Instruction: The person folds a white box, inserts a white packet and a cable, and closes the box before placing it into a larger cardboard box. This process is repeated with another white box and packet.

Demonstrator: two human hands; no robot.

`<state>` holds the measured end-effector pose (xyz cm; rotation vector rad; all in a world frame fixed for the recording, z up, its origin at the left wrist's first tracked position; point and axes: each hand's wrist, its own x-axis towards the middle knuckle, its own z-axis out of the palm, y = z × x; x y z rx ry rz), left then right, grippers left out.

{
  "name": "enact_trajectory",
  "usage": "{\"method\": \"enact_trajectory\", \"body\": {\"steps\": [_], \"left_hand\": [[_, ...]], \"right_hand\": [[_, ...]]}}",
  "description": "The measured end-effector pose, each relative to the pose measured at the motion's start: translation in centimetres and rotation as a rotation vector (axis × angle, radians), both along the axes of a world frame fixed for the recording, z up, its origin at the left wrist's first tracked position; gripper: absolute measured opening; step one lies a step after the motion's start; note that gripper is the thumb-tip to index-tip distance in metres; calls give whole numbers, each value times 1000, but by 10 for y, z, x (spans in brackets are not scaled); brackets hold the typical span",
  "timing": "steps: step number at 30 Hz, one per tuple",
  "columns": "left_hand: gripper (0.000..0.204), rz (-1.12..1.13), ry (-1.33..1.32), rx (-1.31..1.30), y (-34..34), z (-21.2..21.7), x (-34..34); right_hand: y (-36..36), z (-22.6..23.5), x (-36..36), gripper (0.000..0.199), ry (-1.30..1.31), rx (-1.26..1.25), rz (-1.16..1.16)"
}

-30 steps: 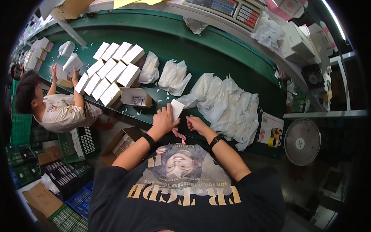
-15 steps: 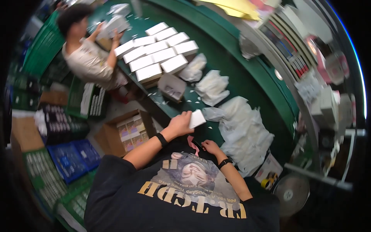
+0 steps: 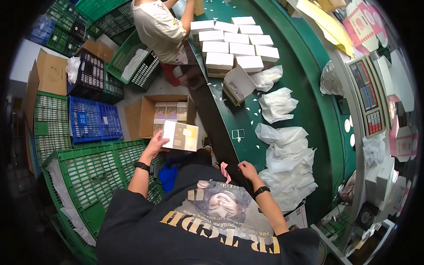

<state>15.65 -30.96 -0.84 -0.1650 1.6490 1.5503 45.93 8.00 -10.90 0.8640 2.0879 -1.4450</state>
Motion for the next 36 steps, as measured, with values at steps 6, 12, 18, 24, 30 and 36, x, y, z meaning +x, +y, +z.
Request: {"method": "enact_trajectory", "body": {"steps": [6, 12, 18, 24, 30, 36], "left_hand": [[69, 226, 383, -323, -78, -75, -38], [71, -71, 584, -585, -74, -136, -133], [68, -554, 606, -660, -58, -247, -153], [52, -1034, 718, -596, -44, -372, -138], [41, -868, 898, -712, -32, -419, -135], [50, -905, 832, -725, -40, -424, -144]], "right_hand": [[1, 31, -66, 23, -16, 105, 112], [33, 2, -117, 27, -85, 184, -10], [22, 12, -149, 34, -355, 375, 25], [23, 13, -157, 36, -468, 324, -67], [24, 19, -160, 31, -454, 158, -214], [28, 19, -158, 29, -486, 137, -177]]}}
